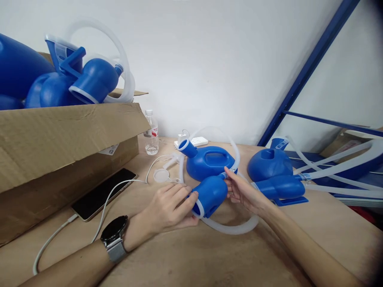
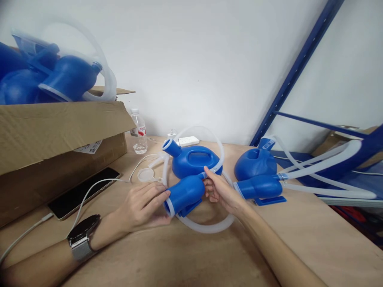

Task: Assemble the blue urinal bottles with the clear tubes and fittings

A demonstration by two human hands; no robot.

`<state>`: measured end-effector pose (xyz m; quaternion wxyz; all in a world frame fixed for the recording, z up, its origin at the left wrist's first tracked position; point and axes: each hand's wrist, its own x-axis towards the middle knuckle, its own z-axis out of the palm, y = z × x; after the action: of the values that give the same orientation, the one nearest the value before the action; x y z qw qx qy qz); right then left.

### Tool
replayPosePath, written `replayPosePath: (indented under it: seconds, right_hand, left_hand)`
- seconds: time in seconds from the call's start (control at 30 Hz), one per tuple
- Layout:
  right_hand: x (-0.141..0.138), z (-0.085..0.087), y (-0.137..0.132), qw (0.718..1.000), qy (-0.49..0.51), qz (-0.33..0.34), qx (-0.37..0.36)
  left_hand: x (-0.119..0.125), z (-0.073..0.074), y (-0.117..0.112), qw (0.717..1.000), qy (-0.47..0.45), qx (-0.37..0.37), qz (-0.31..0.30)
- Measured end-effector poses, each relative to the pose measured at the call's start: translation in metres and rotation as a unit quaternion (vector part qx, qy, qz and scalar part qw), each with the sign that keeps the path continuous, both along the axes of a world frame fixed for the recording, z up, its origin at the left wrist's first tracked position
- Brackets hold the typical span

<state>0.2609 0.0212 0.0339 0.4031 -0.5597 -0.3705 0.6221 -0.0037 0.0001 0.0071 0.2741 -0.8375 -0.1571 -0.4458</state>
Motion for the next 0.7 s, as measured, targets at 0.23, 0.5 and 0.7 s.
replayPosePath:
  seconds: [0.23,0.5,0.7]
  right_hand:
    - [-0.023,-0.013,-0.005,0.988,0.066,-0.086,0.107]
    - [-0.024,-0.021,0.002,0.977,0.099,-0.146,0.121]
    - [-0.024,-0.020,0.005,0.972,0.137,-0.149,0.118]
  left_hand:
    - [0.003,-0.009,-0.005,0.986,-0.069,-0.149,0.012]
    - [0.014,-0.015,-0.007,0.925,-0.178,-0.335,0.016]
    - [0.017,-0.009,-0.005,0.890,-0.214,-0.403,-0.008]
